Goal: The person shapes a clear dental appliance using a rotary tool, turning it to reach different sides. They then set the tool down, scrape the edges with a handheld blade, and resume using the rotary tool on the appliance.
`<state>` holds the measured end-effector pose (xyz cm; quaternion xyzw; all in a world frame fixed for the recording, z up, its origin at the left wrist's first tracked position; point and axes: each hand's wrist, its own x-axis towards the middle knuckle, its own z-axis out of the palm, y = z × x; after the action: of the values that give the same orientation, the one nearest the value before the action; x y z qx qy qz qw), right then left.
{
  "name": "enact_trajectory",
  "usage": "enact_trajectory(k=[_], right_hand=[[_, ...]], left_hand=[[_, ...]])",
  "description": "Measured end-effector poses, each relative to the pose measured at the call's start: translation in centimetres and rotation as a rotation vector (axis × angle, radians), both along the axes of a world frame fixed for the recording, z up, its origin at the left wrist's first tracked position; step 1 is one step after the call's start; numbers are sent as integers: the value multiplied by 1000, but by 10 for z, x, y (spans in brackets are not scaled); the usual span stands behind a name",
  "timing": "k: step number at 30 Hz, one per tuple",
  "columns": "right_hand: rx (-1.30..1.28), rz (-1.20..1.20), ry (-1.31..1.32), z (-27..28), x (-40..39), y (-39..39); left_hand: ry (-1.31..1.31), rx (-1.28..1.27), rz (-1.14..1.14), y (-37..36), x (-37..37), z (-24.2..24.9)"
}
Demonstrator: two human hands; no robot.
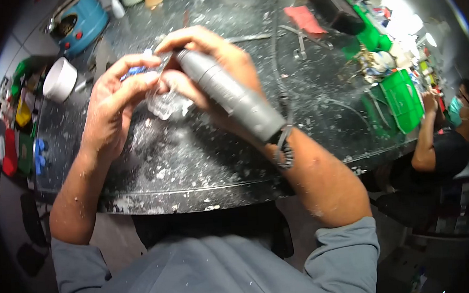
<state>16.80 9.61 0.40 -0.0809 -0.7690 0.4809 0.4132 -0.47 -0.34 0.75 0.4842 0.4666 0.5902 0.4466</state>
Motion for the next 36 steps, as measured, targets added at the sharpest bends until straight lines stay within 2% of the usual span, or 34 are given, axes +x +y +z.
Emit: enact_trajectory(k=[3, 5, 7, 9, 11, 13, 14, 21, 22, 23, 26, 30, 32, 33, 35, 36], right_hand=[[-23, -82, 64, 1, -1, -4], [72, -166, 60, 0, 2, -3], [56, -154, 109, -1, 1, -2], [245, -283, -27, 5, 4, 2], [250, -250, 22, 2, 3, 6], [87, -263, 107, 0, 1, 0], [87, -268, 127, 1, 3, 0], [324, -187, 324, 10, -2, -8], [358, -270, 144, 15, 2, -12], [303, -156, 252, 8, -3, -10], [431, -107, 172, -6, 2, 3], [488, -112, 153, -6, 2, 3], [325, -116, 156, -8, 1, -1], [323, -116, 154, -10, 1, 1], [488, -114, 178, -11, 1, 6], [442, -78, 193, -9, 1, 5]], left_hand=[[-6, 23, 4, 0, 0, -1], [-36, -17, -1, 1, 0, -1], [-74, -21, -31, -1, -2, -1], [-112, -18, -68, -1, -1, 1], [-133, 6, -88, -2, 0, 1], [-175, -15, -88, -3, 1, 3], [-217, -33, -87, -3, 1, 3], [-315, -57, -87, -5, -4, 1], [-316, -56, -85, -5, -5, 0], [-332, -42, -84, -5, -5, 0], [-342, -24, -76, -5, -7, -1], [-336, -22, -83, -5, -7, 1], [-328, -17, -70, -5, -6, -1], [-319, -12, -58, -5, -5, -2], [-312, -10, -56, -6, -4, -2], [-304, -7, -53, -6, -4, -2]])
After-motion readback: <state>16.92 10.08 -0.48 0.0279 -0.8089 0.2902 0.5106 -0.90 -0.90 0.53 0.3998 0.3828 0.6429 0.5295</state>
